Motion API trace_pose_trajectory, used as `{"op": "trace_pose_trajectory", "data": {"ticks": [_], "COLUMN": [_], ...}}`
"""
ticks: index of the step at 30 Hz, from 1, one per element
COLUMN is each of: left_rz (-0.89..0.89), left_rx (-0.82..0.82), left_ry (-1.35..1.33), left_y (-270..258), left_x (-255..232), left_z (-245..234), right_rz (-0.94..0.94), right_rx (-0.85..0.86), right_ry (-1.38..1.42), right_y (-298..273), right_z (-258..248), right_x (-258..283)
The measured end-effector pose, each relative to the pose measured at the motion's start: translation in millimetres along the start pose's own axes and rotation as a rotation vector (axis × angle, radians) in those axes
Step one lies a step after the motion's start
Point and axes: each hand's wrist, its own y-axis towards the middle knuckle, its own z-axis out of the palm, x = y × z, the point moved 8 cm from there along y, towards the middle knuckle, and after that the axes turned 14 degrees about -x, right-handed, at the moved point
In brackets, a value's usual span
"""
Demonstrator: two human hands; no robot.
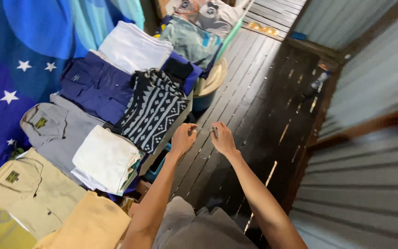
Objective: The person opens a plastic storage drawer, picks up folded shirts one at a time from a bed, and places them into the drawer.
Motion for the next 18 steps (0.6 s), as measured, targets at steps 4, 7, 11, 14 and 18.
{"op": "trace_pose_trajectory", "data": {"ticks": [4,7,11,14,18], "left_rz": [-0.002,-0.026,-0.058,-0.035,-0.012], "left_rx": [-0.074,-0.111,-0.151,-0.219,-0.296], "left_ry": [-0.006,-0.005,0.037,0.015,0.005], "left_y": [15.2,30.0,53.9,71.1,102.0], "left_x": [2.3,9.7,19.8,31.4,46.4], "left_z": [-8.6,-13.9,-15.6,-16.1,-17.6], "right_rz": [-0.047,-0.119,-0.128,-0.119,-0.141], "right_rx": [0.049,0.069,0.122,0.144,0.205], "right_ry": [0.049,0.094,0.142,0.160,0.149], "right_y": [19.4,34.3,59.9,80.2,109.3], "right_z": [24.0,38.7,54.7,69.3,90.0], "right_x": [0.9,10.0,20.1,21.5,23.4]}}
